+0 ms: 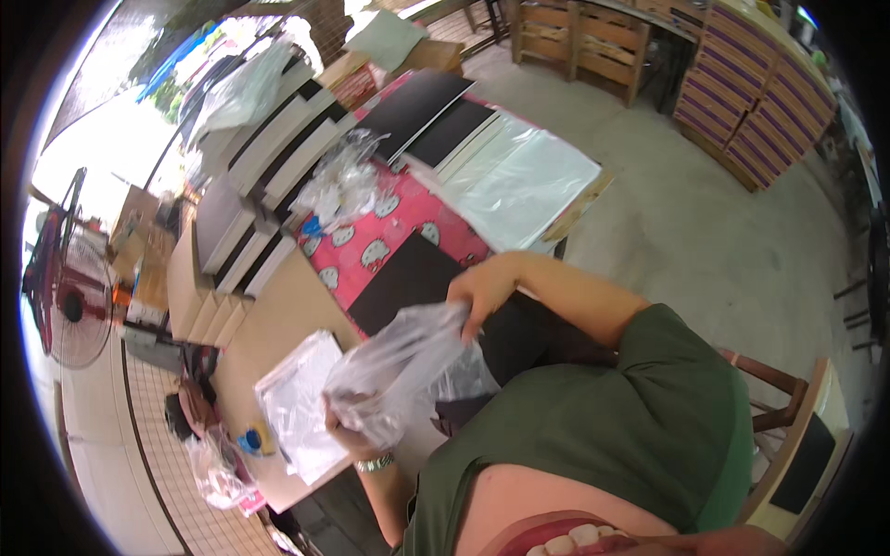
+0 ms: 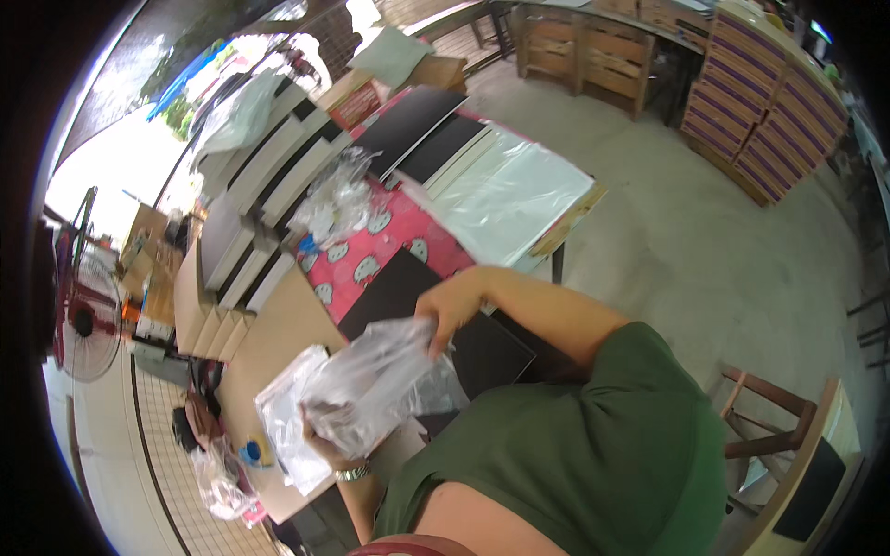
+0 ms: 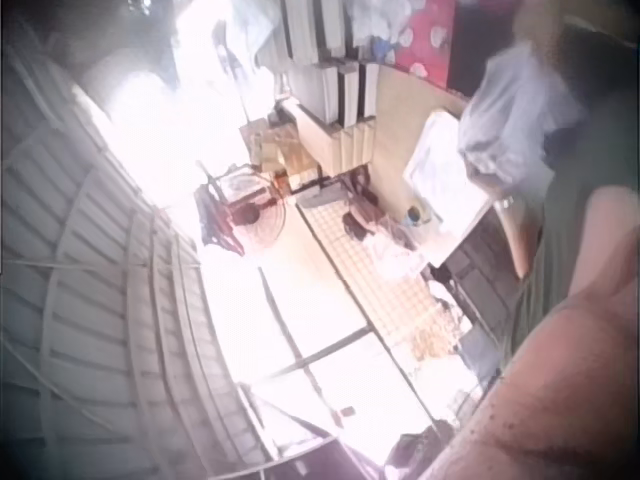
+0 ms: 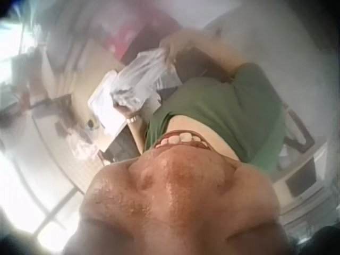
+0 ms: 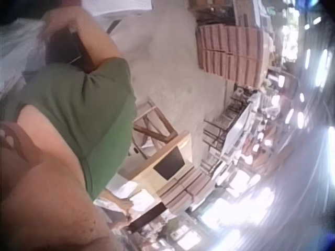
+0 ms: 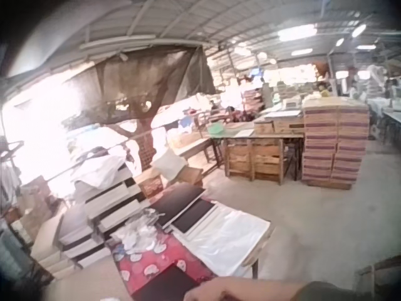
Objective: The person puts black rectangular items into clear plastic sleeves one by one.
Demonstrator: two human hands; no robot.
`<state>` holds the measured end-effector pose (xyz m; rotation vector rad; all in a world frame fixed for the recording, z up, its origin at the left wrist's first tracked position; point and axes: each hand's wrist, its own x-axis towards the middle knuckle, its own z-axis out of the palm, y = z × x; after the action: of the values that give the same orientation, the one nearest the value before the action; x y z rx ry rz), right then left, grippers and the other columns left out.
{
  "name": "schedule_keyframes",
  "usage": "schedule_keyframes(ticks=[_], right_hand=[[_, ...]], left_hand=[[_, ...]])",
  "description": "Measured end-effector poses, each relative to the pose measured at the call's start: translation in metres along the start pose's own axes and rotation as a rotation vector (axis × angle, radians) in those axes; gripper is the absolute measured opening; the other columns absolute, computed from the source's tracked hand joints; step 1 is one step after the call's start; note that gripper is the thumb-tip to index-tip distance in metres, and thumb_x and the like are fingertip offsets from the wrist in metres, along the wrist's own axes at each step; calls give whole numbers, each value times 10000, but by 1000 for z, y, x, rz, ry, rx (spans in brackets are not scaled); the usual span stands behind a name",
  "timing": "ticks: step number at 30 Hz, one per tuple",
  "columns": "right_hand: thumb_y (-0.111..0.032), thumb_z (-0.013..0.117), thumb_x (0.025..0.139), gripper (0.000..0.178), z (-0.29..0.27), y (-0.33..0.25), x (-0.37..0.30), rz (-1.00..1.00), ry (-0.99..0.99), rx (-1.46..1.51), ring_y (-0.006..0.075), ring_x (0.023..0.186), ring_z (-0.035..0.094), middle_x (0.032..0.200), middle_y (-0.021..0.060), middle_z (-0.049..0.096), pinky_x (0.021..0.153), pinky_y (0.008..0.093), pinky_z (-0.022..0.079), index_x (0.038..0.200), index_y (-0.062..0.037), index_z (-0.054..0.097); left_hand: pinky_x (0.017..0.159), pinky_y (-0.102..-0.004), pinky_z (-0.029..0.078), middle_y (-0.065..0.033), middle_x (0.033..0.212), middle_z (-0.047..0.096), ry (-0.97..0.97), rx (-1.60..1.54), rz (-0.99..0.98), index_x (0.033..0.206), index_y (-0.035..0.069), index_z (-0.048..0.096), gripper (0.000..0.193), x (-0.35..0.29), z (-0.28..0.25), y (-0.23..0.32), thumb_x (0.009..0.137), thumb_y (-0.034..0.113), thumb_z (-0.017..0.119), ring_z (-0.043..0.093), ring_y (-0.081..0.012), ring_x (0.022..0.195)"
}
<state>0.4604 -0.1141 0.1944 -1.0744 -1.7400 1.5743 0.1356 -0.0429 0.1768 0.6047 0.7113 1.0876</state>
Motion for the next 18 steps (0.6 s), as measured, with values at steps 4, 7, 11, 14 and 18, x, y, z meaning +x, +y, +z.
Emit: schedule_keyframes(ticks=[4,7,11,14,18], right_hand=[[-133,588,851,153,-13,36,7,-496,396,807,183,761,606,853,87,641,727,333,477,937,-9,617],[-177,565,871,167,-3,32,23,-474,281,944,147,676,582,800,63,616,629,287,479,935,-25,593],[-314,602,851,326,-27,18,25,-2,253,487,38,545,449,697,-28,510,476,187,364,1035,-51,544],[-357,625,822,418,-41,44,31,121,12,368,19,543,400,649,-58,433,485,164,322,1103,-67,517],[-121,564,769,394,-77,78,58,-176,311,796,13,578,408,686,-53,455,531,150,329,1151,-51,491]], left_hand=[[883,-339,434,-130,1201,515,-521,373,-293,1227,-35,441,595,10,-30,-23,756,256,658,507,-213,1077],[698,-242,402,-10,883,625,-721,768,-627,1086,-28,561,313,27,-33,-27,806,108,598,520,-69,778],[998,-431,354,-170,1258,471,-454,-218,-214,1190,-38,458,472,49,-55,-15,803,219,544,441,-310,1179],[1022,-452,304,-169,1226,500,-271,-277,-231,1169,-37,482,477,67,-69,-12,821,288,503,444,-307,1168],[986,-462,345,-197,1164,533,-310,-50,-237,1139,-75,491,455,120,-55,-30,797,225,490,483,-318,1114]])
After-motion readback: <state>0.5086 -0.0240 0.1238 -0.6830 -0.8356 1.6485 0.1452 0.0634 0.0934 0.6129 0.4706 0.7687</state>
